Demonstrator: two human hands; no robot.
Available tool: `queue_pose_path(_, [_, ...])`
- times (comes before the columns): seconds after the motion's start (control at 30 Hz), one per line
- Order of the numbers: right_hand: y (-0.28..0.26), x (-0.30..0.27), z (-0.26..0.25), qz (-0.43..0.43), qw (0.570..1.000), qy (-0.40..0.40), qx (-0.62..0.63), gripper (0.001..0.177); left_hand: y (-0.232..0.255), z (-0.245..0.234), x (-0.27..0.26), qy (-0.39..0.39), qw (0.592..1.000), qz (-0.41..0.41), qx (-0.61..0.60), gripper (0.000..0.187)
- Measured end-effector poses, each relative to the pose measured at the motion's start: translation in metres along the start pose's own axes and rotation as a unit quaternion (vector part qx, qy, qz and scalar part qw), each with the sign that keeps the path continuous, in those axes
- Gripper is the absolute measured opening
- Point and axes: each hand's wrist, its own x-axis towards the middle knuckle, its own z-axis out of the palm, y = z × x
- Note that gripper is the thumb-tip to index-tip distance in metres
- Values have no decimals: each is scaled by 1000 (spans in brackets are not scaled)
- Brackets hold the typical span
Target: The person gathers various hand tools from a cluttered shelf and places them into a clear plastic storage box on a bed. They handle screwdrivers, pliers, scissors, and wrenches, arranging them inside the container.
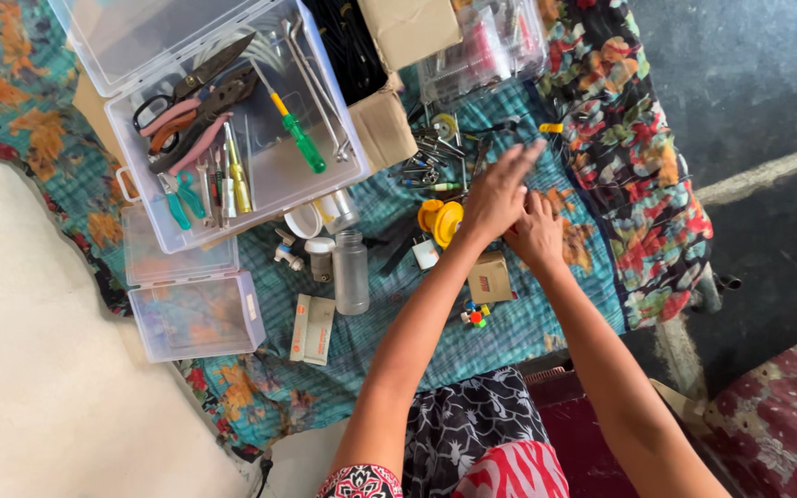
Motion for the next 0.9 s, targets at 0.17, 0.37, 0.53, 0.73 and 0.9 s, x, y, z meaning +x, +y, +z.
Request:
queue_pose_path(0.17, [21, -19, 2, 42, 989, 7, 139, 45, -55, 10, -12, 12, 980, -182, 81, 35])
queue_pose_path(0.37, [61, -29, 3, 27, 968, -6, 250, 49, -95, 19, -10, 10, 975, -190, 116, 31])
queue_pose_path(0.53, [51, -22, -12, 28, 979, 13, 202, 51, -100, 21, 10, -45, 962, -213, 164, 34])
queue_pose_path(0.73, [3, -18, -51, -21, 983, 109, 149, 38, -100, 7, 6, 98, 974, -202, -41, 18])
queue_pose_path(0.9, [-24, 13, -34, -34, 959, -4, 282, 44, -81, -34, -14, 241, 952, -144, -120, 21])
